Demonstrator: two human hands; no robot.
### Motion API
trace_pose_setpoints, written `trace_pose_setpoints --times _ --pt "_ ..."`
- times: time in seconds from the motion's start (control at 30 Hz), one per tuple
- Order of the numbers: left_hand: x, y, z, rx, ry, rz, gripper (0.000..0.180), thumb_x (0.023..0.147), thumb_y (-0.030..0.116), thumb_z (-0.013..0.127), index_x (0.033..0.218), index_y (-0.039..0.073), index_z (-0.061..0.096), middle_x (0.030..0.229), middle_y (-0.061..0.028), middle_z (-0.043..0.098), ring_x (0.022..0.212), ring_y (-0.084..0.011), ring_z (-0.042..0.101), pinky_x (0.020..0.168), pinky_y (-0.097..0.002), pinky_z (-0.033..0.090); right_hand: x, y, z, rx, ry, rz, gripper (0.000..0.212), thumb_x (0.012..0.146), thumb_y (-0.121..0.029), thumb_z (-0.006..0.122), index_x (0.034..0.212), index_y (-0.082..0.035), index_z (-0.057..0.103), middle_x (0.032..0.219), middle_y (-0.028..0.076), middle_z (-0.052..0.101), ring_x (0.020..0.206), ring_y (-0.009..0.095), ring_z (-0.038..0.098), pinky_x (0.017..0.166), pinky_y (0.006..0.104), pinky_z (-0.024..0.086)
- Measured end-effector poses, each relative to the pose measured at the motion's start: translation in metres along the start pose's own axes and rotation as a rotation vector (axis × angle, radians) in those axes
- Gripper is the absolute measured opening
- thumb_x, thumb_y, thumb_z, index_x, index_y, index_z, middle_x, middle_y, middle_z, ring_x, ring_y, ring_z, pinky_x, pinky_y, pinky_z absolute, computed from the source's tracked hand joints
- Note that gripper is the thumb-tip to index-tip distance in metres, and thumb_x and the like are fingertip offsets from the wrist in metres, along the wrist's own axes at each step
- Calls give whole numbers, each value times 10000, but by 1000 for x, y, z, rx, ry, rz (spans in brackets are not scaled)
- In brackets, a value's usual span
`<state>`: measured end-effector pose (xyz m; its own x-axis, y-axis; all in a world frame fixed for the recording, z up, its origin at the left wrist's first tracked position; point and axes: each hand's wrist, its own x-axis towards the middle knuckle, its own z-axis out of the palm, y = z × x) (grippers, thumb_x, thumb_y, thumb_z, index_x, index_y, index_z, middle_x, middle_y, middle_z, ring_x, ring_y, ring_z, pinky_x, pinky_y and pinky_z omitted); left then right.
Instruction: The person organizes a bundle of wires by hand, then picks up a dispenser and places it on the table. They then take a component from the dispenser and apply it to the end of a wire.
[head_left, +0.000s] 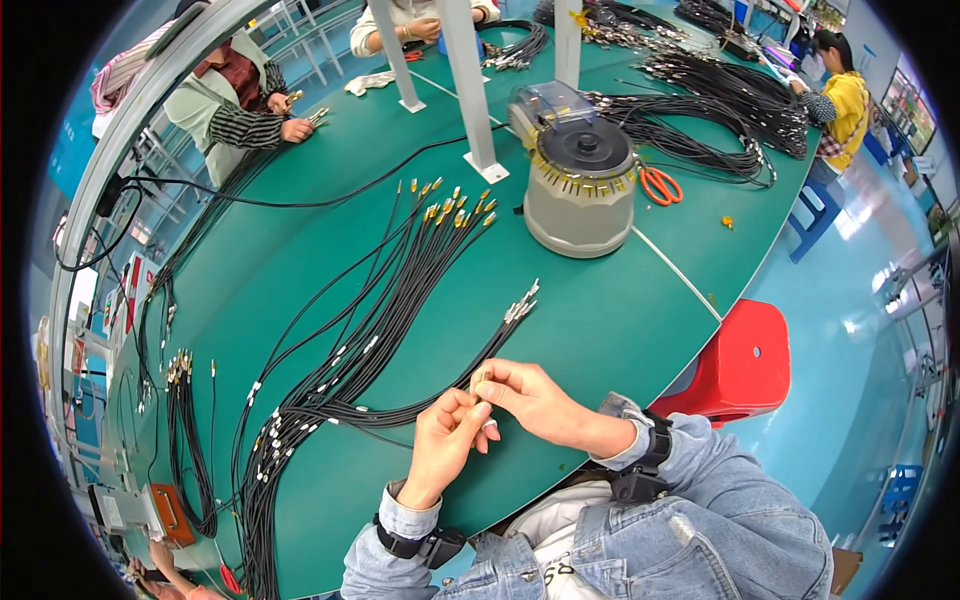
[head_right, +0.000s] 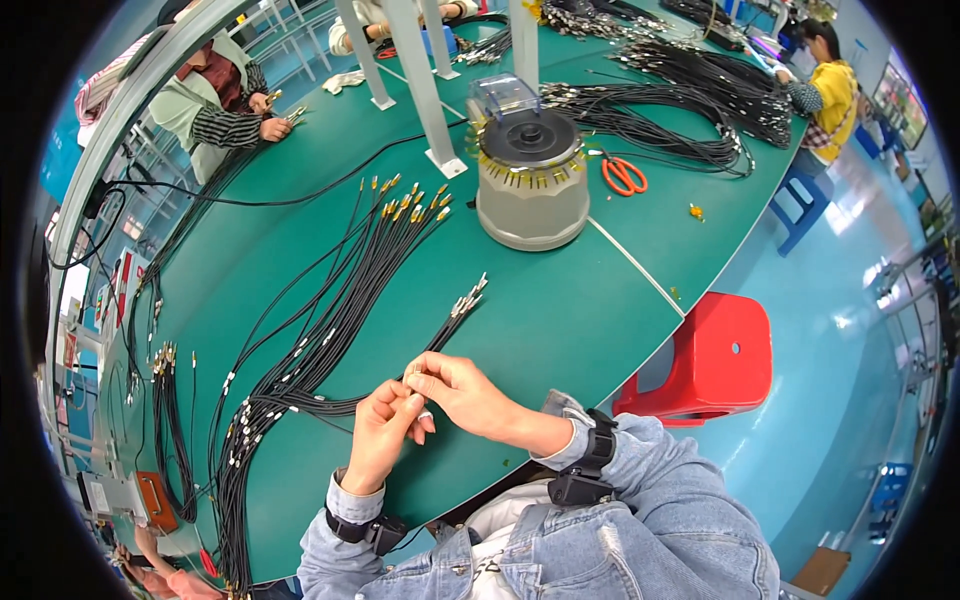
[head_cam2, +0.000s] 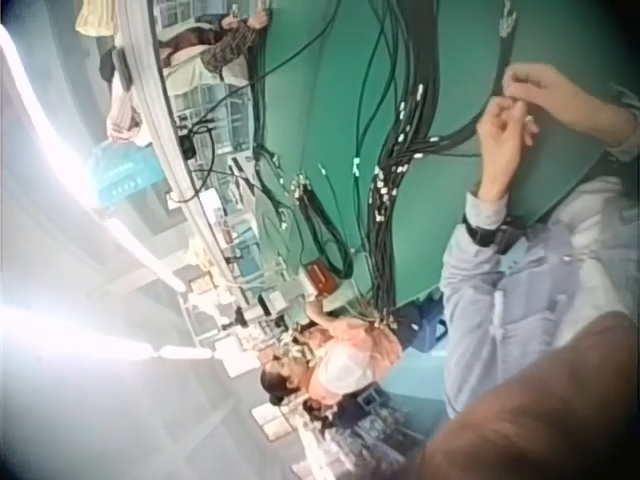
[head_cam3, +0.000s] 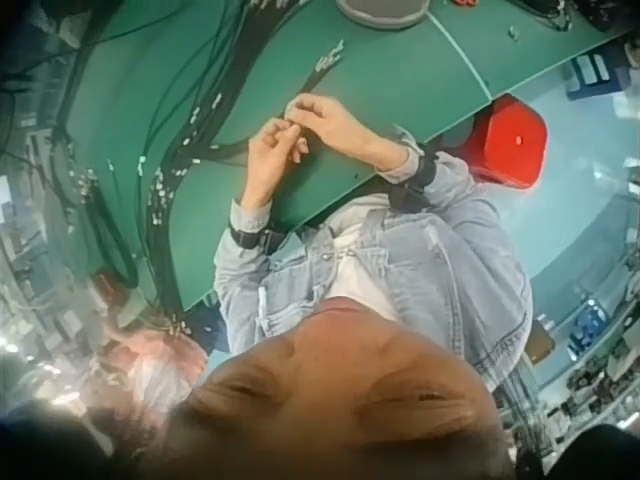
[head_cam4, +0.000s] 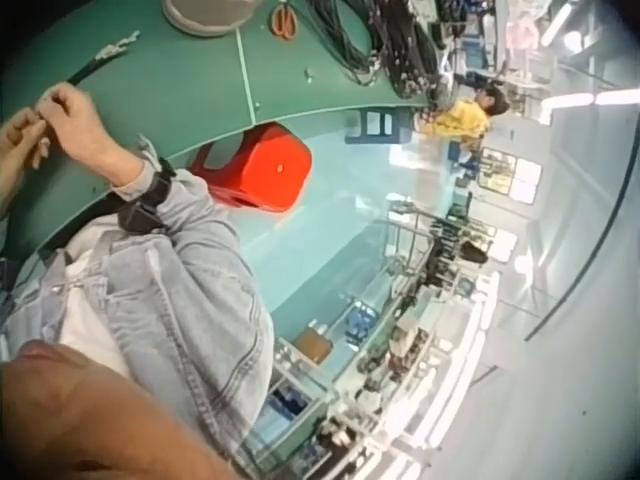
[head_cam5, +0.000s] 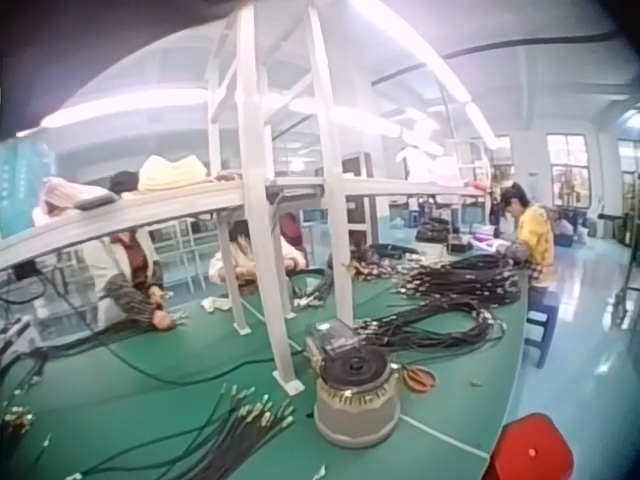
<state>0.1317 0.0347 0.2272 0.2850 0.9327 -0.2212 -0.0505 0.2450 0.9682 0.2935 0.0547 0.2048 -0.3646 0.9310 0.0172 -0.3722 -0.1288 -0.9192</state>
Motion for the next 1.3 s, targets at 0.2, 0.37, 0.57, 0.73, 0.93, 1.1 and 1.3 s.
trace_pose_setpoints --times 0.2,0.37,0.57,0.73,0.93,1.1,1.3 --pt "-1 -7 0 549 -80 123 99 868 100 622 893 6 638 746 -77 639 633 -158 594 588 -272 480 1 -62 -55 -319 184 -112 267 896 -141 596 1130 -29 536 932 -9 542 860 80 512 786 243 436" --pt "0 1 5 892 -183 483 139 800 89 667 922 23 666 891 -117 621 837 -270 588 746 -355 467 23 -152 -144 -601 535 -443 212 877 -193 621 960 1 625 881 -13 592 841 66 516 754 227 423" --pt "17 15 -5 886 21 489 162 773 88 690 914 15 655 910 -129 609 878 -314 573 778 -382 452 74 -199 -218 -985 643 -149 284 866 -266 633 998 -14 636 926 8 613 899 95 536 803 277 421" --pt "40 20 -10 974 81 483 171 770 96 693 913 13 650 910 -131 607 879 -321 570 774 -385 451 84 -211 -218 -922 536 206 269 821 -285 651 971 -61 653 906 -14 607 906 110 527 827 319 394" --pt "56 13 -9 1084 110 529 184 757 112 706 907 23 648 882 -122 596 852 -310 566 742 -387 457 89 -214 -226 -798 508 176 183 815 -246 623 928 -107 658 863 -48 584 846 85 503 792 292 367" --pt "73 5 3 1123 142 555 181 743 116 719 873 22 634 854 -110 589 814 -292 574 723 -378 464 83 -219 -199 -706 604 16 155 825 -240 621 900 -108 650 862 -50 582 831 69 495 773 282 368" --pt "84 -1 1 1082 178 504 189 740 113 722 856 12 613 791 -93 578 718 -259 561 644 -359 464 46 -190 -133 -489 290 -245 134 870 -174 605 901 -44 615 910 -17 589 846 64 486 765 239 372"
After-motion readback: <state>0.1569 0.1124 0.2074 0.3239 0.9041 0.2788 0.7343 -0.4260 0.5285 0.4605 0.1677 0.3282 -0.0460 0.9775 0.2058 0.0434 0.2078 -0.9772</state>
